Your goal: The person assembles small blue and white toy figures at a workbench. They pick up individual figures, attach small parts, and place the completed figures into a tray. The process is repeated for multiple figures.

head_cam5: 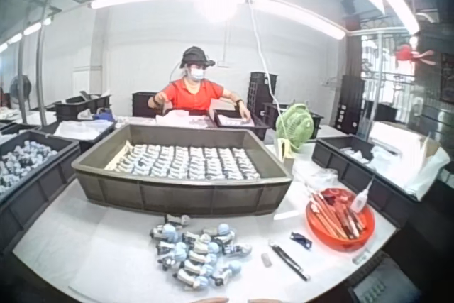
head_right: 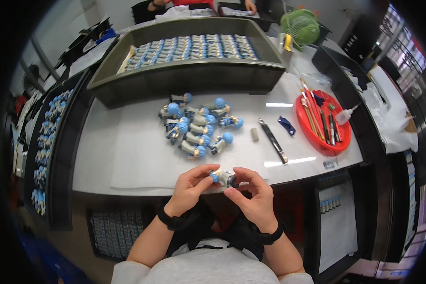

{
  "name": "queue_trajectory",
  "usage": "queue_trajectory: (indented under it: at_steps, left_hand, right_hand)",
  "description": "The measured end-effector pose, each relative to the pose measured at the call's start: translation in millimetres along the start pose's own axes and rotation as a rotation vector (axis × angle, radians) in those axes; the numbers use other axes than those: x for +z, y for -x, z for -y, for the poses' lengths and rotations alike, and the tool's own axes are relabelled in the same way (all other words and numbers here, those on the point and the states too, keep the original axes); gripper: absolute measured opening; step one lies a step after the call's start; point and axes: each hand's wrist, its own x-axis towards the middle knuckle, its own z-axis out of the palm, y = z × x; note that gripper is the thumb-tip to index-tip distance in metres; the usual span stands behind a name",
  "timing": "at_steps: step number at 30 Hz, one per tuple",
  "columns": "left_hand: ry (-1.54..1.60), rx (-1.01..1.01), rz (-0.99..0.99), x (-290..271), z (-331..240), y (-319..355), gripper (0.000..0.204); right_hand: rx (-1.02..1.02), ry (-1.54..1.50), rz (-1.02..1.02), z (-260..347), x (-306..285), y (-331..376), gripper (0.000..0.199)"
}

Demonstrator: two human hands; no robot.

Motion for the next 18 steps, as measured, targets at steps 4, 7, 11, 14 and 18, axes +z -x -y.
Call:
queue_trajectory:
  at_steps: [4, 7, 11, 14, 18]
  left_hand:
    - [-0.05, 0.001, -0.048, 3.9, -0.6, 1.6, 0.032]
    - [-0.116, 0.039, -0.076, 7.0, -2.2, 3.2, 0.034]
    - [-0.232, 0.043, -0.162, 8.1, 1.6, 1.6, 0.036]
    - [-0.342, 0.09, -0.155, 3.1, 6.3, 3.9, 0.032]
    - [-0.344, -0.005, -0.206, 11.0, -1.0, 9.5, 0.026]
  right_hand:
    - [-0.06, 0.308, 0.026, 10.2, -14.0, -7.3, 0.028]
    - [-0.174, 0.365, 0.058, 3.8, -38.1, -7.0, 0.024]
    - [0.001, 0.211, -0.159, 8.1, -116.4, 8.9, 0.022]
    - [-0.18, 0.098, -0.597, -4.5, -203.3, 23.0, 0.024]
    - [-0.157, 0.248, -0.999, -36.7, -350.5, 65.5, 0.022]
